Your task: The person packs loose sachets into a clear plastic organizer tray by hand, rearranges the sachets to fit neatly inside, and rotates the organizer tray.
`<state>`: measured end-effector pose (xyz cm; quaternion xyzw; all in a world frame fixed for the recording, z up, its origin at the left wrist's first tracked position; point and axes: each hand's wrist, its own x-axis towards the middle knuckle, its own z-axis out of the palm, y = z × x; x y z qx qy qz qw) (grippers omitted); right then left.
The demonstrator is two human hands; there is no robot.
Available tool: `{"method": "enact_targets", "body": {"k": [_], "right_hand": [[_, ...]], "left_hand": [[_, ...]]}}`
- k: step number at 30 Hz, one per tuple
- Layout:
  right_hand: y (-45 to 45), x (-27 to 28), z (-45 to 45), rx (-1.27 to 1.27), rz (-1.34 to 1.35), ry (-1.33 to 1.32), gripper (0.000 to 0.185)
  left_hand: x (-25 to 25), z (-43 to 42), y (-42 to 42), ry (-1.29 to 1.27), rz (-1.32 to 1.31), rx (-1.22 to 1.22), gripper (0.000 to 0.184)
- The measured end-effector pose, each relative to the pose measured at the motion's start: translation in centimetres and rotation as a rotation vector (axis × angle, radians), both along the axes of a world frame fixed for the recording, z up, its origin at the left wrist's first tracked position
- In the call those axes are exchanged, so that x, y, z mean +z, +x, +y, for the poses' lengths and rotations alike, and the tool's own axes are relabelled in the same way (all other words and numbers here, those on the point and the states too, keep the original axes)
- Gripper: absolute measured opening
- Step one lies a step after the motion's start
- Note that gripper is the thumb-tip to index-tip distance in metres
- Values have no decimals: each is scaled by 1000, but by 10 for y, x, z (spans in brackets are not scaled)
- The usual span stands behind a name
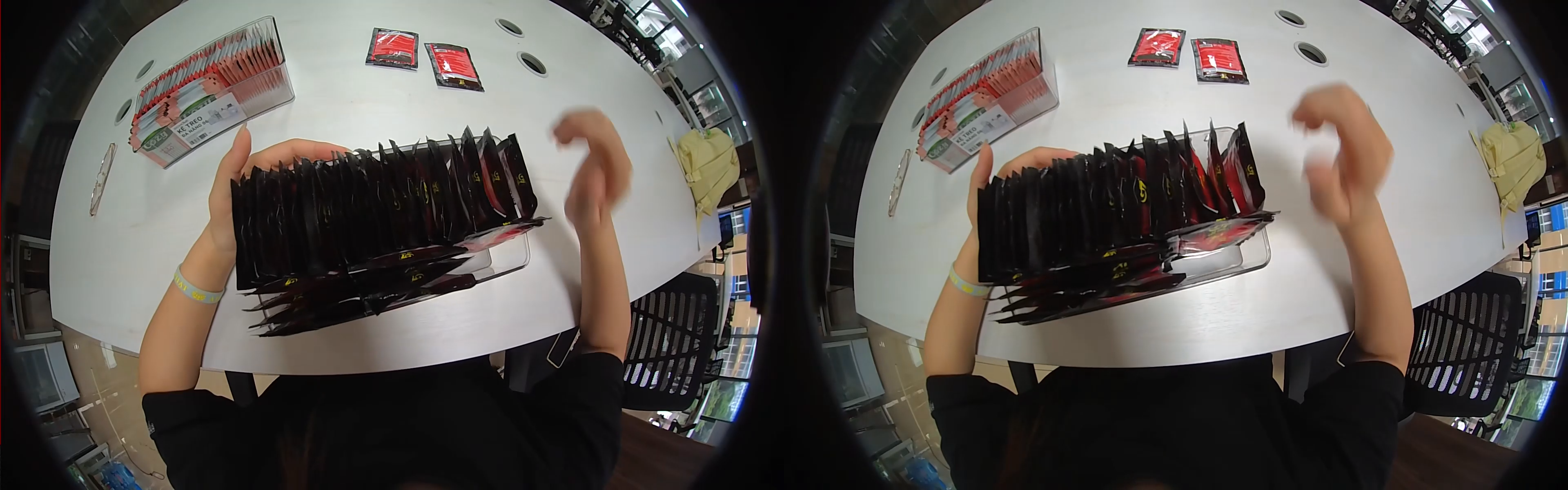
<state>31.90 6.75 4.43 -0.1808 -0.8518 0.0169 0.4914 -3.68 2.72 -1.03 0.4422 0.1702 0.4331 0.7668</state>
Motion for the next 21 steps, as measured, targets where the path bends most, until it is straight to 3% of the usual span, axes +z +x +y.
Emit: {"method": "enact_targets", "body": {"k": [1, 2, 5, 6, 8, 10, 12, 13, 14, 16, 17, 19, 21], "right_hand": [[6, -13, 17, -155, 35, -144, 22], [1, -19, 37, -312, -51, -108, 27], [-2, -64, 77, -438, -312, -94, 55], [-6, -66, 81, -441, -303, -90, 55], [-7, -72, 83, -510, -562, -388, 65], [-11, -52, 74, -472, -549, -421, 63], [-17, -29, 58, -689, -852, -477, 56], [-5, -36, 57, -590, -779, -240, 47], [-2, -41, 58, -589, -778, -238, 47], [0, -47, 57, -396, -577, 141, 43], [4, -47, 57, -394, -578, 141, 43], [3, -45, 52, -379, -530, -318, 43], [2, -36, 45, -503, -680, -312, 46]], "left_hand": [[0, 0, 0, -2, -14, -11, 85], [0, 1, 0, -3, -27, -23, 85], [-1, 2, -1, 9, -2, -24, 85], [-1, 2, -2, 5, 13, -12, 83], [-1, 4, -3, 19, 7, -30, 83], [-3, 3, -2, 26, -8, -53, 82], [-2, 3, -2, 18, -28, -58, 81], [-2, 3, -3, 19, -27, -58, 81], [-2, 4, -3, 13, -40, -69, 81], [-4, 4, -3, 5, -54, -79, 81], [-4, 5, -3, 12, -58, -84, 82], [-4, 5, -4, 17, -60, -88, 82], [-4, 5, -4, 27, -55, -74, 82]]}}
